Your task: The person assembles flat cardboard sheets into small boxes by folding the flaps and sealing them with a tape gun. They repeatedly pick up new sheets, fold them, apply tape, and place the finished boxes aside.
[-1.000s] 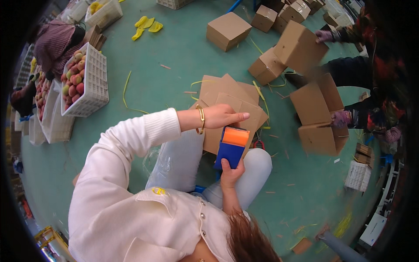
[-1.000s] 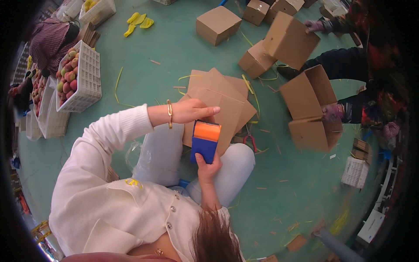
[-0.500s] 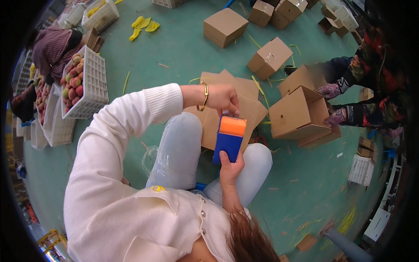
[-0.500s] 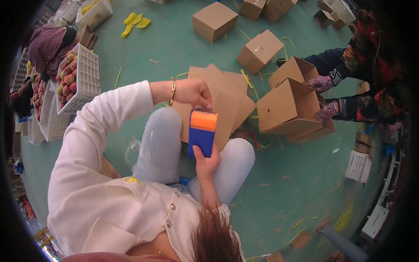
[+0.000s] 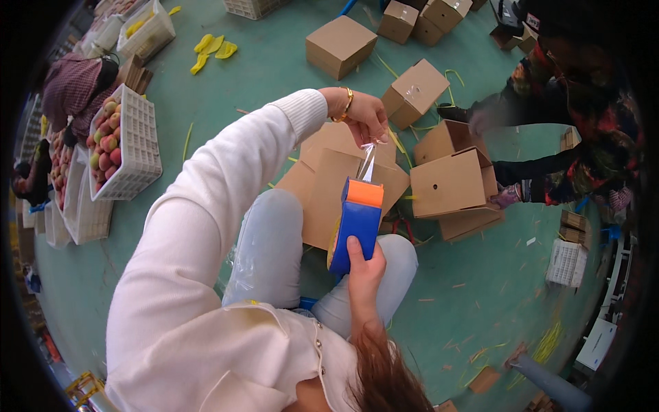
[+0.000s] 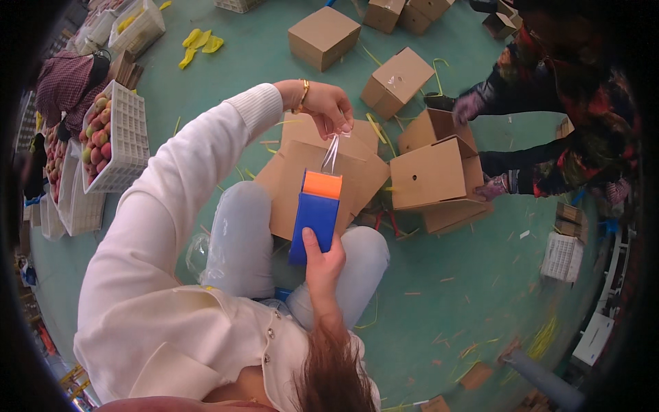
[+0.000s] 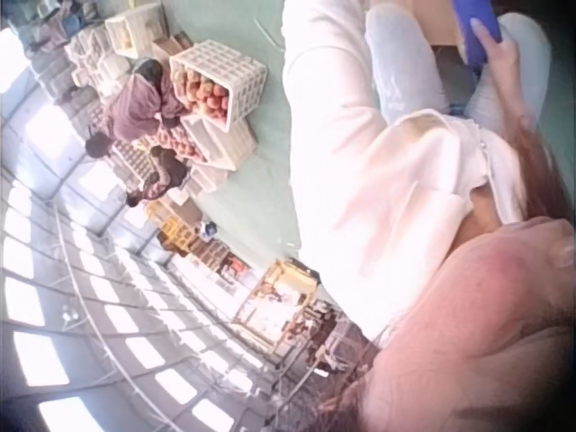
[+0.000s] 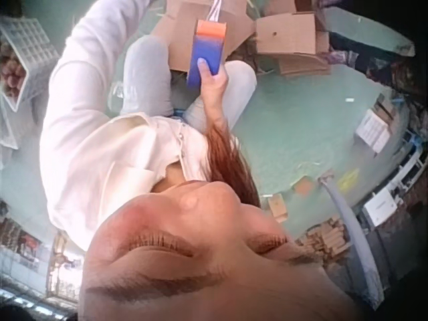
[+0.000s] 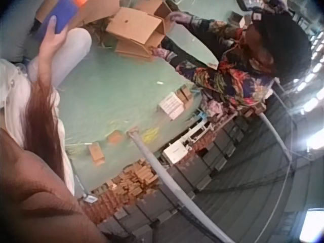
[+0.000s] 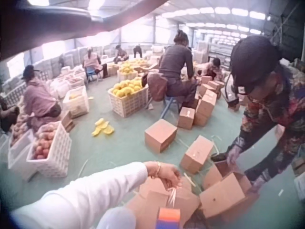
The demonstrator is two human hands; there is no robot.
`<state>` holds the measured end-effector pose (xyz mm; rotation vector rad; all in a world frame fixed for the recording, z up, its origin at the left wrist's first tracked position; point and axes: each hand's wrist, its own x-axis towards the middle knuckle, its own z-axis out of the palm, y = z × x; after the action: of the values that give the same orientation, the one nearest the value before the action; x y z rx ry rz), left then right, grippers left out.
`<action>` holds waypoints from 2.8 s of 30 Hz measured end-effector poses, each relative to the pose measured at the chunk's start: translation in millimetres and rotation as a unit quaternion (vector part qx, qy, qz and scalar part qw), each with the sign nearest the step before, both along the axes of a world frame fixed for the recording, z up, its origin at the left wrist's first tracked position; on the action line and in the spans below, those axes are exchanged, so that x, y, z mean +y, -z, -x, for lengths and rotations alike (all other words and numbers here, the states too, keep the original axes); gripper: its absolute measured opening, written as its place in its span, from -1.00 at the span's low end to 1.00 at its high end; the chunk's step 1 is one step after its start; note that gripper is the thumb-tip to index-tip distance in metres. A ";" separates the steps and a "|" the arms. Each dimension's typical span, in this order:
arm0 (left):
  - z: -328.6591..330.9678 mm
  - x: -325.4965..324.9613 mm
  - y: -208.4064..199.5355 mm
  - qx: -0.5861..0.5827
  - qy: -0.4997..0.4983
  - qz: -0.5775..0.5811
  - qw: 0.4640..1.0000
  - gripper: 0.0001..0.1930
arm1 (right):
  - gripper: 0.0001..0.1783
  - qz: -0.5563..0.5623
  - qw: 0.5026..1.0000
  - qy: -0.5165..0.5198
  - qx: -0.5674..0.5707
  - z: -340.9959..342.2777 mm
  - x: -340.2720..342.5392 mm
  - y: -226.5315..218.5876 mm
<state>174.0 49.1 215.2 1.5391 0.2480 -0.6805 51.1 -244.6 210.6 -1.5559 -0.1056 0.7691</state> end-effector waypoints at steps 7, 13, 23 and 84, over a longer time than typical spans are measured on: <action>-4.7 14.5 32.5 0.000 -0.075 -0.049 0.996 -0.83 | -0.61 0.020 0.998 -0.034 -0.052 -14.4 12.7 -8.5; -7.5 19.0 89.3 -0.004 -0.132 -0.056 0.990 -0.86 | -0.58 0.107 0.991 -0.075 -0.023 -0.7 2.5 -8.9; 10.0 -0.3 200.5 -0.181 0.113 -0.284 0.935 -0.74 | -0.59 0.085 0.994 -0.064 0.037 10.3 -0.3 1.2; 10.2 36.6 -21.0 -0.250 -0.340 -0.331 0.844 -0.45 | -0.61 0.148 0.982 -0.027 0.110 -194.2 10.9 95.6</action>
<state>163.8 85.7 236.1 2.0426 0.6365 0.4345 245.2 -233.6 115.0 -1.7415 0.1361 1.0306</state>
